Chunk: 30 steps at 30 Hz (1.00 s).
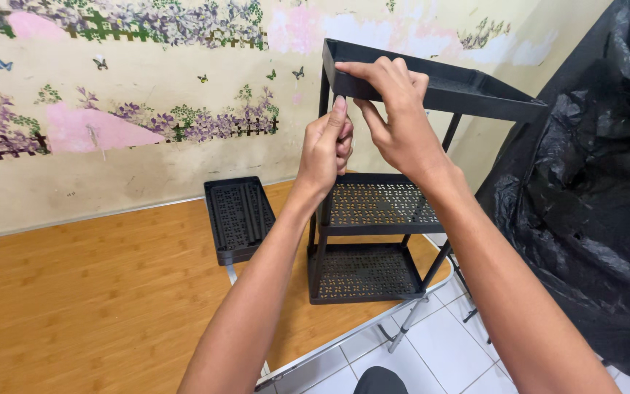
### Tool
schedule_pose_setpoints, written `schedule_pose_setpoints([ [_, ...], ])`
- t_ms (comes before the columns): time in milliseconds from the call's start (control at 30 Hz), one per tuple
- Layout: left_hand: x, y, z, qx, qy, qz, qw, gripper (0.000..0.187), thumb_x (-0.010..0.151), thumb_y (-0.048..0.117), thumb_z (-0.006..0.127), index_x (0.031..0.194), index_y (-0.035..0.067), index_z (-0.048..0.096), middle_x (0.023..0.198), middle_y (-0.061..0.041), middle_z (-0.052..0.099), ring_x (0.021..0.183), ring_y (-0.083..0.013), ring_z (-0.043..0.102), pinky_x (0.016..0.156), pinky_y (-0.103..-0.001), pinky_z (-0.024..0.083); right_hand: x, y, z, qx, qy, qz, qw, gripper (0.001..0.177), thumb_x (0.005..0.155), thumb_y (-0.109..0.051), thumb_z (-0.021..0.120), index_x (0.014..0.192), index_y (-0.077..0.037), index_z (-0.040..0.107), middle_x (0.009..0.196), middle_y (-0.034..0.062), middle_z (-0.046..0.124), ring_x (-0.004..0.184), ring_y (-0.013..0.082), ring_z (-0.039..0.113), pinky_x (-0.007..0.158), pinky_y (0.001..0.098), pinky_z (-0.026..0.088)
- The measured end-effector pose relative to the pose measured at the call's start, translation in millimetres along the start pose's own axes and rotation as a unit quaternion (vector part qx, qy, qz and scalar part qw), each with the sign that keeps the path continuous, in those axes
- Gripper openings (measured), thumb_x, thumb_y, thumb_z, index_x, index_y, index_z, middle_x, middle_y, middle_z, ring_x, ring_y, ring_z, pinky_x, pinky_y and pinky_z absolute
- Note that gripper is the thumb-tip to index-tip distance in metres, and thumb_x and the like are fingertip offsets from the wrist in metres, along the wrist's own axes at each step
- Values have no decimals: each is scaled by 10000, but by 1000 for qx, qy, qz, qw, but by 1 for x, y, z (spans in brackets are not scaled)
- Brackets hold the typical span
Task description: The person assembles a black plastic three-tier storage shelf by inserting vertical poles into the trays and securing each tray to the frame. The person repeatedly adjusts the trays and poles to ensure a snug fit.
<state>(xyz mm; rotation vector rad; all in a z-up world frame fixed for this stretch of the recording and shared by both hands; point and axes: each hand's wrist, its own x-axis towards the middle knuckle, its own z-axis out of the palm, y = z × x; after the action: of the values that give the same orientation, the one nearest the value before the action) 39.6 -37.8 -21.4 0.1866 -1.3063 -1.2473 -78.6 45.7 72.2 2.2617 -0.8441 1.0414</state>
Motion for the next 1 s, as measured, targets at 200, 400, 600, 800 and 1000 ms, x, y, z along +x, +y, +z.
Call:
schedule_pose_setpoints([
  [200,-21,5,36,328,232,186,897,413,1135,398,374,993,48,540,766,-121,650,709,-301,655,621,-437,447,5,-4,5,-15,10,5,1000,443,960,-5,678,1388,-100,610,1084,58,599,1044,227,538,950,384,297],
  [400,-21,22,44,274,166,139,937,335,1104,325,363,1068,11,476,749,-221,658,664,-363,677,615,-489,465,-3,3,2,-29,12,1,999,408,1014,-57,690,1410,-91,598,1102,59,592,1058,225,547,976,382,304],
  [600,-20,29,41,265,147,142,942,322,1109,288,395,1008,-2,491,604,-184,585,536,-294,637,534,-451,428,-1,7,3,-34,11,0,999,392,1030,-80,683,1414,-98,610,1067,49,591,1027,220,539,971,374,305],
  [800,-18,26,37,249,137,140,949,322,1103,282,395,984,3,501,570,-155,559,492,-221,590,506,-433,418,-3,8,5,-22,16,1,1000,395,1026,-81,691,1413,-105,618,1054,35,597,1012,209,537,958,372,303],
  [1000,-18,24,38,245,137,150,948,324,1108,276,401,963,4,501,565,-151,545,492,-214,567,505,-427,411,-5,9,6,-28,20,7,999,409,1018,-64,698,1417,-111,617,1049,33,586,1006,208,526,954,372,306],
])
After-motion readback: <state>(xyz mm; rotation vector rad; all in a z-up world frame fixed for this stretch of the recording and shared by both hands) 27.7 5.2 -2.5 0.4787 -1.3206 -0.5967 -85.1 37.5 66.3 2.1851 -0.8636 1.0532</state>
